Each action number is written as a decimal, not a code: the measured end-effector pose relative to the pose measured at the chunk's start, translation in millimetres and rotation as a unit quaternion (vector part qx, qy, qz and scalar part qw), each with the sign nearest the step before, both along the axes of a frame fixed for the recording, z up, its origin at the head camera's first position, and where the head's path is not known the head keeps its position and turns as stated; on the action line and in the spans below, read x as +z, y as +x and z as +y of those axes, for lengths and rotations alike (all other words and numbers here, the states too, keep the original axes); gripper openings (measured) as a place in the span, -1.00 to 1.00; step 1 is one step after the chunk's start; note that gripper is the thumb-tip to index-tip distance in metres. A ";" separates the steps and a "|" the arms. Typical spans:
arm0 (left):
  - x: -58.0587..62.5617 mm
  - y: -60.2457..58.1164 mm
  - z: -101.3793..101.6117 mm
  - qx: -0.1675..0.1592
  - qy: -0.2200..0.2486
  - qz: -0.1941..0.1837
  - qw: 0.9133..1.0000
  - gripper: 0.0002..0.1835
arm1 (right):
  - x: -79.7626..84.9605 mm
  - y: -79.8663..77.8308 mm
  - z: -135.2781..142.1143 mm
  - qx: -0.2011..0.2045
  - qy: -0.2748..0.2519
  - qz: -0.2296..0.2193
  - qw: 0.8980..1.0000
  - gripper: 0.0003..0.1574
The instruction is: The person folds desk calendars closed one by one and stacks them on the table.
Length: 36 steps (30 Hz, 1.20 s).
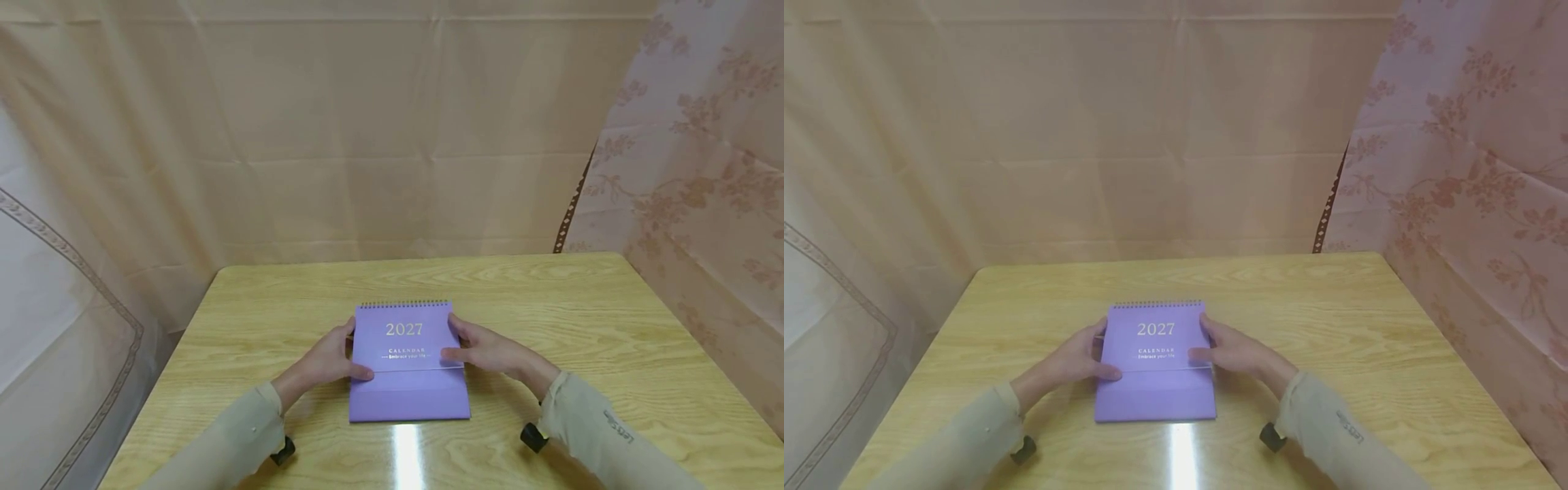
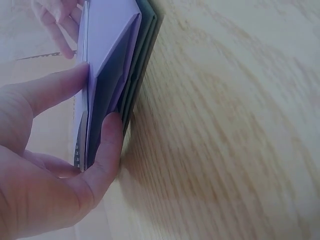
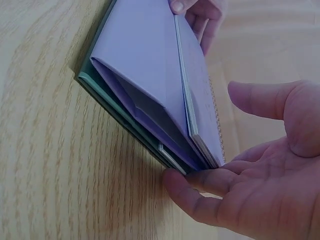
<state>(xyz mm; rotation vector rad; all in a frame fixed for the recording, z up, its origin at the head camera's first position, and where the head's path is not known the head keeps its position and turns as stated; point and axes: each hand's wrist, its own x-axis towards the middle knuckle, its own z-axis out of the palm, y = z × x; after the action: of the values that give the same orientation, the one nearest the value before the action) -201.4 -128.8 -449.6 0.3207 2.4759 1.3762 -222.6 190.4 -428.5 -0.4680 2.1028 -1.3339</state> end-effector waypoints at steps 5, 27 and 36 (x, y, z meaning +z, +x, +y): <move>1.5 0.5 -0.6 -0.009 0.001 0.004 1.000 0.27 | -0.7 -0.2 -0.6 -0.003 -0.009 -0.002 1.000 0.15; 2.0 1.1 -0.2 -0.018 -0.009 -0.012 1.000 0.27 | -2.7 1.5 -0.8 -0.003 0.020 0.032 0.999 0.12; 10.7 4.5 0.3 -0.055 -0.126 0.037 0.990 0.30 | -5.4 2.5 -1.2 0.063 0.165 0.250 0.952 -0.09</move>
<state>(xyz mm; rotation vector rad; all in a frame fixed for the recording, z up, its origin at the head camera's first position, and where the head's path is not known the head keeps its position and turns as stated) -196.8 -128.5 -438.8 0.4486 2.6113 1.0119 -220.0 189.1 -433.9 -0.8458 2.5895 -0.8201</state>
